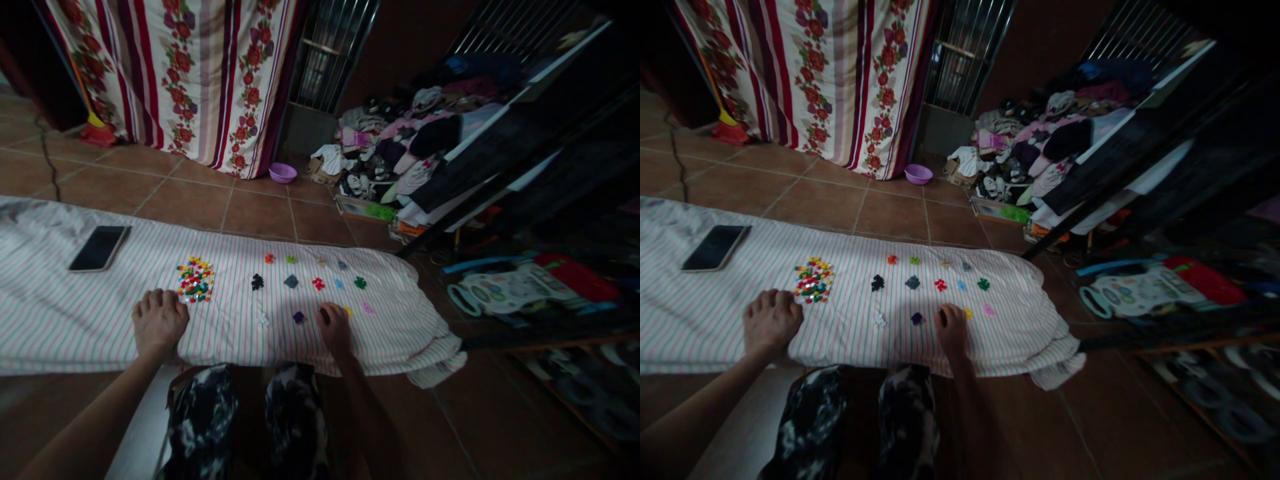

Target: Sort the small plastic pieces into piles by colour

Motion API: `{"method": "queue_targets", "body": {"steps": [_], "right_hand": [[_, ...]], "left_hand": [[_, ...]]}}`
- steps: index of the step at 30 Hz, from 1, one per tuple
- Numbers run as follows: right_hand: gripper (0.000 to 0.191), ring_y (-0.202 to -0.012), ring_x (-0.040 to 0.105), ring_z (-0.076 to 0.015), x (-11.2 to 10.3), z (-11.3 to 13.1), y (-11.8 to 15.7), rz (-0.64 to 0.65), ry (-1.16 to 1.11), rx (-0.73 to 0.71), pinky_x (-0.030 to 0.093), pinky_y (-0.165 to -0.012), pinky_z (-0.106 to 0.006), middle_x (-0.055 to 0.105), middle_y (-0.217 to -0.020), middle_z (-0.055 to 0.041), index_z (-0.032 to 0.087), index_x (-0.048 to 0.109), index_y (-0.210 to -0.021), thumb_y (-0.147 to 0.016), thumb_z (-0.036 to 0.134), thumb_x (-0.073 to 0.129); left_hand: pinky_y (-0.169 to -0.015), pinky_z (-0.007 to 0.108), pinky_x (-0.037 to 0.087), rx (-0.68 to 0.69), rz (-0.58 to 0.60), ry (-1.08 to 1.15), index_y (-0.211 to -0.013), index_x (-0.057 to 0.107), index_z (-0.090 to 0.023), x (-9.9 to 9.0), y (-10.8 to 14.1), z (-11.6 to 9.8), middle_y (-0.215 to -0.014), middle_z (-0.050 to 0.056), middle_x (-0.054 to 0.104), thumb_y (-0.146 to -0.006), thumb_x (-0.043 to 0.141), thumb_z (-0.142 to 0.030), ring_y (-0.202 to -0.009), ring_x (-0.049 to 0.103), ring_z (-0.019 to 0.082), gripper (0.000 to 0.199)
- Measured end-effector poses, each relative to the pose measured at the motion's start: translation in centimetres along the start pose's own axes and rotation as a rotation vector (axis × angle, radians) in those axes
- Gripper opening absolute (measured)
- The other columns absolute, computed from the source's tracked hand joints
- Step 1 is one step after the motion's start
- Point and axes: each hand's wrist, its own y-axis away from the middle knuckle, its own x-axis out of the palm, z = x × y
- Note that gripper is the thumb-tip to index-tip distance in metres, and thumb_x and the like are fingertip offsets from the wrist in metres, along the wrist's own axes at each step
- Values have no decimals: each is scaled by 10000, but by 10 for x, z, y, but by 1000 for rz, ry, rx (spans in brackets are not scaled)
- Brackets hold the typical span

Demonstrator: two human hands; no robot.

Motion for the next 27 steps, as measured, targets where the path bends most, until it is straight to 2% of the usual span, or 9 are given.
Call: {"method": "queue_targets", "body": {"steps": [8, 20, 27], "right_hand": [[219, -901, 547, -231, 2, 0, -1, -13, 20, 5, 436, -813, -386, 643, -932, -107, 181, 665, -883, -894, 281, 470], [265, -919, 571, -240, 0, 1, -2, 3, -37, 35, 448, -840, -410, 672, -937, -114, 177, 659, -931, -910, 336, 448], [313, -980, 583, -247, -3, 10, -14, -105, -32, -2, 453, -869, -438, 678, -1008, -134, 172, 642, -1001, -957, 327, 373]], "left_hand": [[-929, 415, 349, 0, 9, -4, -992, 597, -148, -3, 0, -1, -1087, 143, 590, -884, 329, -308, -1144, 484, 299, 330], [-939, 414, 328, -8, 33, -4, -1032, 603, -151, -1, 0, 0, -1089, 141, 596, -891, 319, -317, -1133, 477, 298, 358], [-926, 429, 329, -24, 47, 33, -1044, 613, -152, 3, -2, 2, -1074, 145, 598, -864, 358, -313, -1116, 484, 303, 351]]}}
